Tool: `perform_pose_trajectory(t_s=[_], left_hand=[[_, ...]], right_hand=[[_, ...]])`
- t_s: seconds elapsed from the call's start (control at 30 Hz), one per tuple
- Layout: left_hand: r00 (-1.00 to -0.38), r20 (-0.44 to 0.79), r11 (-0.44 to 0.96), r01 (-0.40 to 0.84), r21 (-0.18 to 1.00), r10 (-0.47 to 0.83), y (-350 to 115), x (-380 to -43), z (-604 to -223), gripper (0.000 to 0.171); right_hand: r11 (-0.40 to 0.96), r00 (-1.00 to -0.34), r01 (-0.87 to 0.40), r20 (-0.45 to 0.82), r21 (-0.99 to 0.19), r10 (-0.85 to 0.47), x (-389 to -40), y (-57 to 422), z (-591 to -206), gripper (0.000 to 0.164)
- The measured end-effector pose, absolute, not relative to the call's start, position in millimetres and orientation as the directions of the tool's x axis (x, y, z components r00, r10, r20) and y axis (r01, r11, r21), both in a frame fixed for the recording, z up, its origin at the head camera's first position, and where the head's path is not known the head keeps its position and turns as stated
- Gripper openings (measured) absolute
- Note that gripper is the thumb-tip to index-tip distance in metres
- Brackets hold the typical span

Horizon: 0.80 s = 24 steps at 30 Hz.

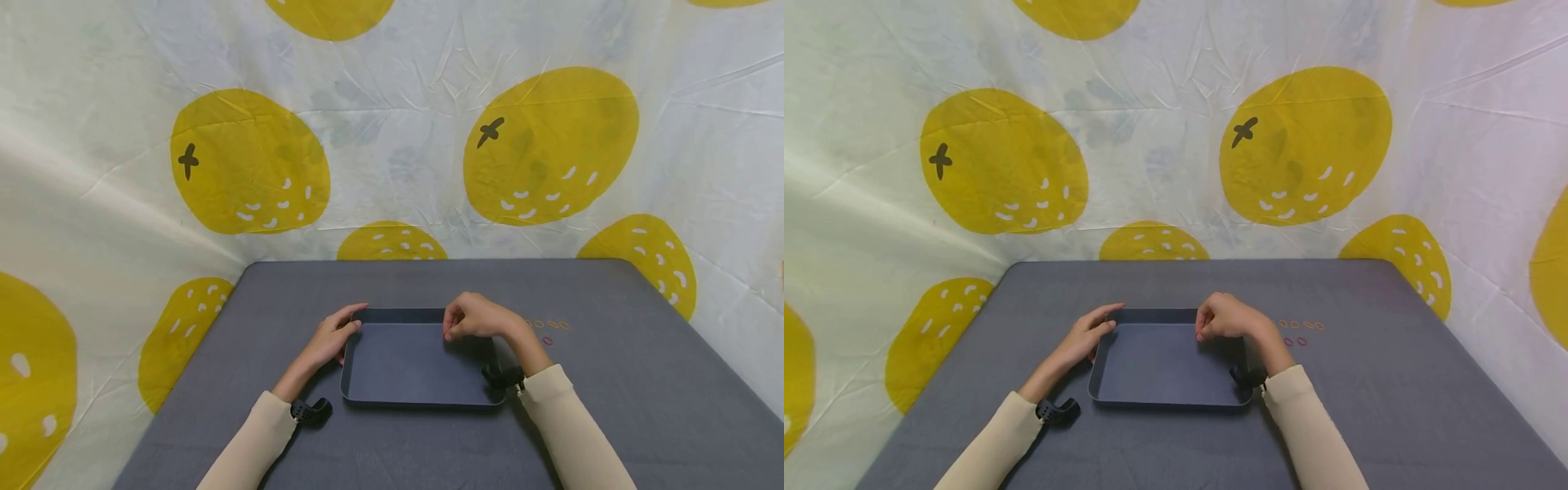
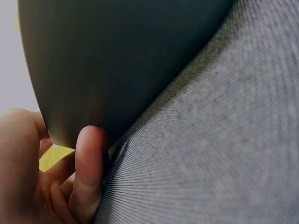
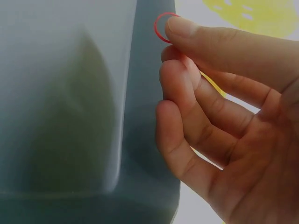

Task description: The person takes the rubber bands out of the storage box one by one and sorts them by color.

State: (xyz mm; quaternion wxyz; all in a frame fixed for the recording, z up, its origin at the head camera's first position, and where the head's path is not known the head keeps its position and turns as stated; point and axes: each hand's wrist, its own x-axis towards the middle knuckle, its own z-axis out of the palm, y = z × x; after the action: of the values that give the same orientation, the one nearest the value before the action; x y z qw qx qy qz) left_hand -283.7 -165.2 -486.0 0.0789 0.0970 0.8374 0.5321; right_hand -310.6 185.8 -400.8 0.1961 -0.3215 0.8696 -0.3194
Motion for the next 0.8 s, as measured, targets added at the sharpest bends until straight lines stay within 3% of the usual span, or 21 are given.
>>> perform_pose_trajectory(t_s=[0.8], left_hand=[[-0.971, -0.041, 0.411, 0.061, 0.91, 0.235, -164.6, -284.4, -485.7, 0.044]], right_hand=[[0.585, -0.718, -0.414, -0.146, -0.697, -0.681, -310.1, 187.6, -402.8, 0.004]])
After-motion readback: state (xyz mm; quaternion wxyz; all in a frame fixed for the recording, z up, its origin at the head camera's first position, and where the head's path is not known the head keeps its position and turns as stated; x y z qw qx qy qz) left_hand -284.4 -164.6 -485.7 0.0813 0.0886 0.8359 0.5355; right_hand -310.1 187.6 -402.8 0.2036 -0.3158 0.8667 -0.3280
